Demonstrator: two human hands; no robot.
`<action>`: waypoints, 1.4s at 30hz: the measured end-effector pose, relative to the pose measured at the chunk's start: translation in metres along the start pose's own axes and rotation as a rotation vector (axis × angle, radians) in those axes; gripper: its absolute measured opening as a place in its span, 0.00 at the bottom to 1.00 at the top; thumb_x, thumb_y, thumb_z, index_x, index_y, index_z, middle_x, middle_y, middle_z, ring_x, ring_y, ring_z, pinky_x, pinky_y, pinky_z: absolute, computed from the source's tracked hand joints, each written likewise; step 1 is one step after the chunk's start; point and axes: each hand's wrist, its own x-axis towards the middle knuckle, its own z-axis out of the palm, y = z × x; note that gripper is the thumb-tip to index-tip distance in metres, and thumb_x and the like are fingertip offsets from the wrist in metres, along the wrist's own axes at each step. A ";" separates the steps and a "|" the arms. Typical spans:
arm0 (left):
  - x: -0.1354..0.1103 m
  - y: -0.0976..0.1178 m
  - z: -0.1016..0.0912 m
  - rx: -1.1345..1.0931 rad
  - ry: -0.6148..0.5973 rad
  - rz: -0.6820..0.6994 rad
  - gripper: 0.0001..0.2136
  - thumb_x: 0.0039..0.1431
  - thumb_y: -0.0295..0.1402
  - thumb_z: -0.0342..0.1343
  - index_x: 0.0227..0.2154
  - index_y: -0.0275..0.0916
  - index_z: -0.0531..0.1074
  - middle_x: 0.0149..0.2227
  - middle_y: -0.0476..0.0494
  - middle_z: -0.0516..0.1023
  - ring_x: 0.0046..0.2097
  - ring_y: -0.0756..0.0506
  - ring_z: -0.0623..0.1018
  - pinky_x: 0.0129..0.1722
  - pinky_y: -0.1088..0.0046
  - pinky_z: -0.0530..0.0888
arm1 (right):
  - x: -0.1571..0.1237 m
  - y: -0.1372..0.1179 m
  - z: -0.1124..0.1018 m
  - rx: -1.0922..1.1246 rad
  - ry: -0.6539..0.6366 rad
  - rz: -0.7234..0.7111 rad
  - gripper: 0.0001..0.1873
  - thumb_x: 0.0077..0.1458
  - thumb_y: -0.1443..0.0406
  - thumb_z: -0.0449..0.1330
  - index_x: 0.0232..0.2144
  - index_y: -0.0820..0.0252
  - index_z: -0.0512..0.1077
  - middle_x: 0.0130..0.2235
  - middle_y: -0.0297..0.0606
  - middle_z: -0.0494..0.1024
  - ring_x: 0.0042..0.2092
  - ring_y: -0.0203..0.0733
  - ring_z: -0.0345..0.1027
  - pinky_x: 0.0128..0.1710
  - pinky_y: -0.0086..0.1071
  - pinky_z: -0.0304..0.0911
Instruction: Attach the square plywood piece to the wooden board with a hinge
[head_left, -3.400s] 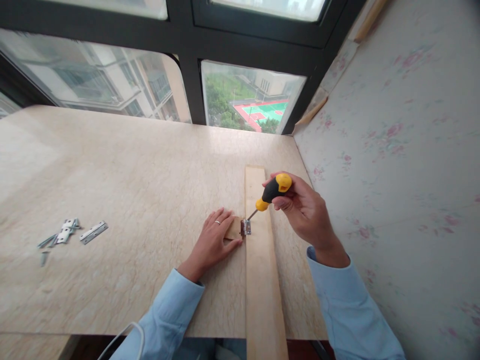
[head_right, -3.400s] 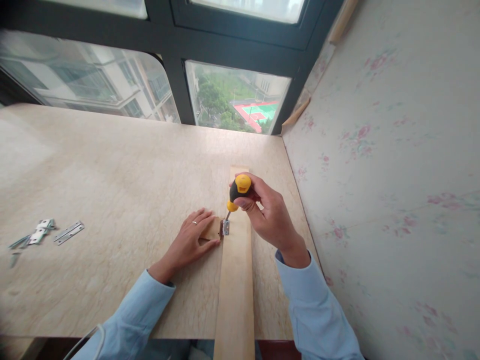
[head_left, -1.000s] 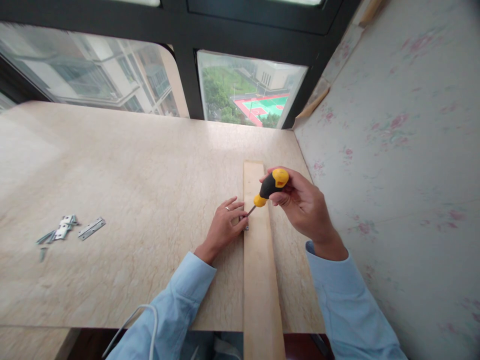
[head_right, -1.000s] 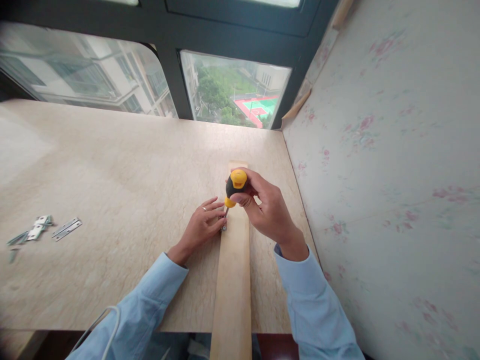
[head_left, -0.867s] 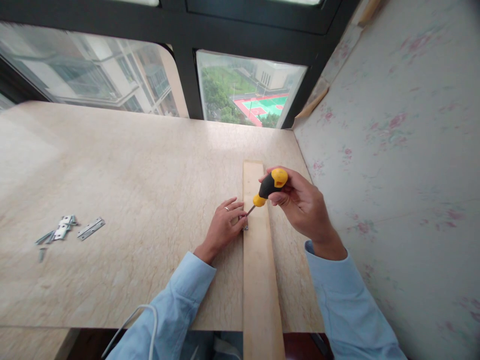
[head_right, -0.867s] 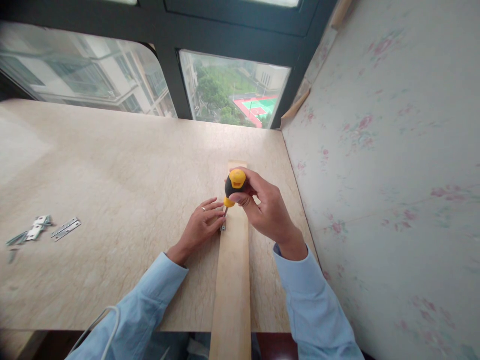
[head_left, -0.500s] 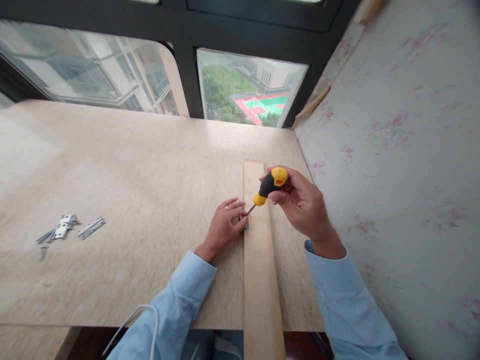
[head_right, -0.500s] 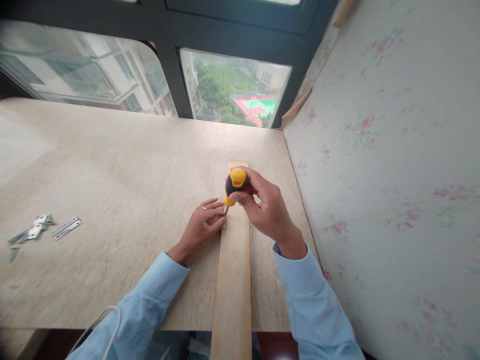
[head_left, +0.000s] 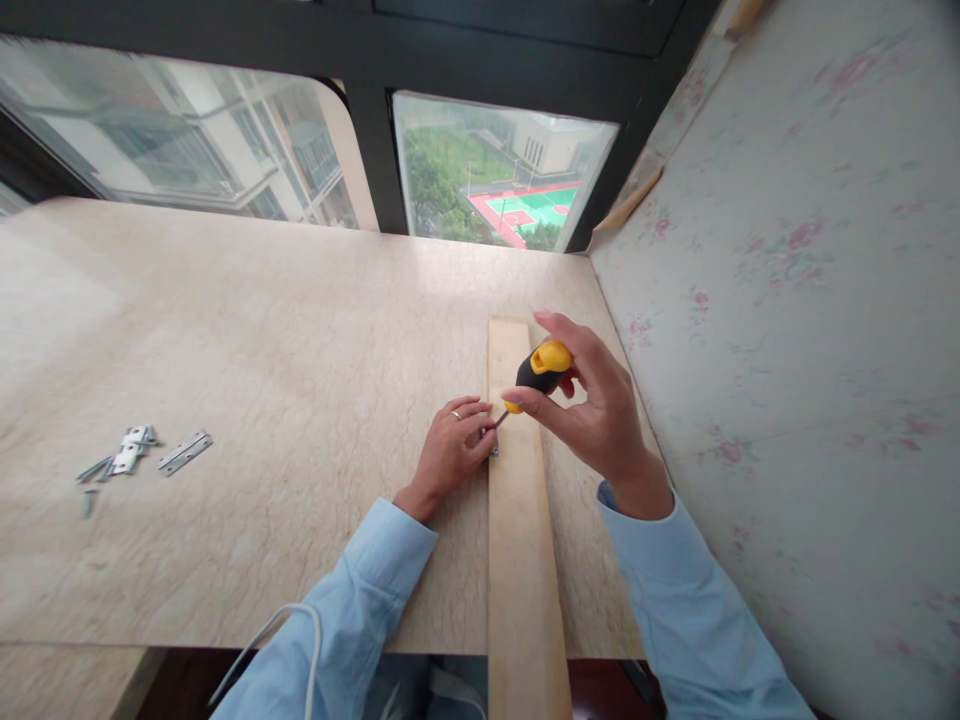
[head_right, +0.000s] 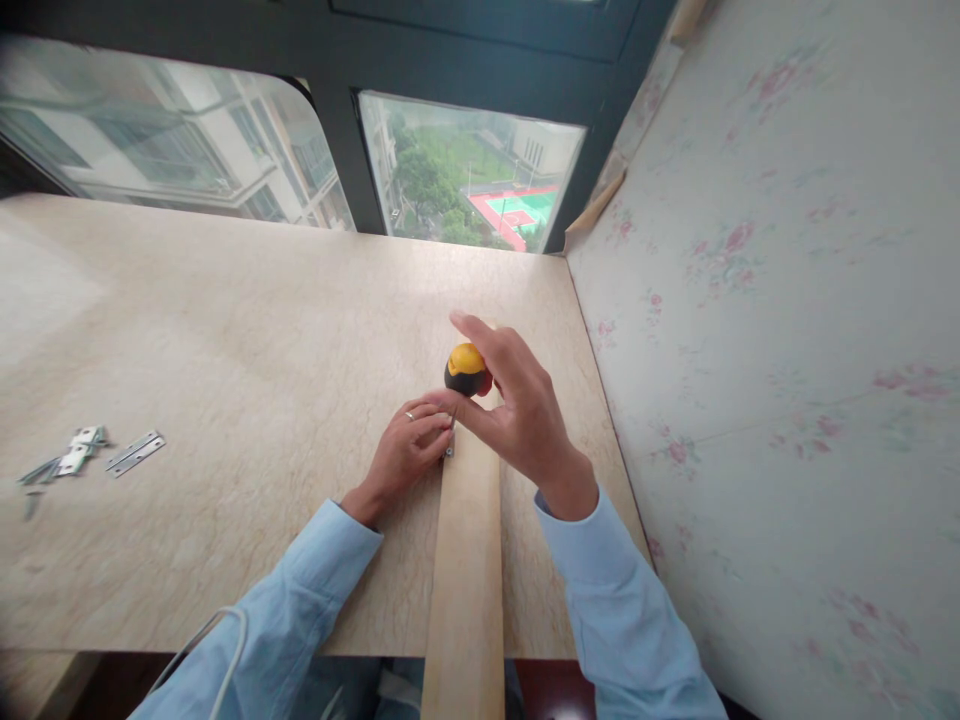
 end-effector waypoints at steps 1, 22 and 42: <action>0.000 0.000 0.000 0.004 0.000 0.001 0.04 0.58 0.25 0.60 0.35 0.38 0.78 0.43 0.41 0.81 0.52 0.39 0.76 0.51 0.55 0.75 | 0.002 -0.002 0.001 -0.034 0.002 -0.041 0.29 0.56 0.60 0.68 0.58 0.52 0.65 0.42 0.37 0.73 0.35 0.37 0.65 0.31 0.31 0.68; 0.001 0.004 -0.002 -0.049 -0.023 -0.059 0.05 0.60 0.26 0.59 0.37 0.39 0.78 0.46 0.42 0.81 0.53 0.40 0.75 0.53 0.55 0.75 | 0.003 -0.022 -0.027 0.110 -0.210 0.114 0.21 0.66 0.62 0.57 0.60 0.51 0.67 0.56 0.40 0.75 0.52 0.45 0.73 0.52 0.42 0.72; 0.033 0.048 -0.026 -0.281 0.159 -0.097 0.08 0.61 0.38 0.62 0.38 0.38 0.77 0.36 0.45 0.82 0.37 0.47 0.81 0.39 0.71 0.78 | 0.001 -0.014 0.007 0.358 -0.130 0.162 0.30 0.66 0.60 0.57 0.67 0.45 0.55 0.62 0.41 0.68 0.60 0.46 0.67 0.59 0.45 0.67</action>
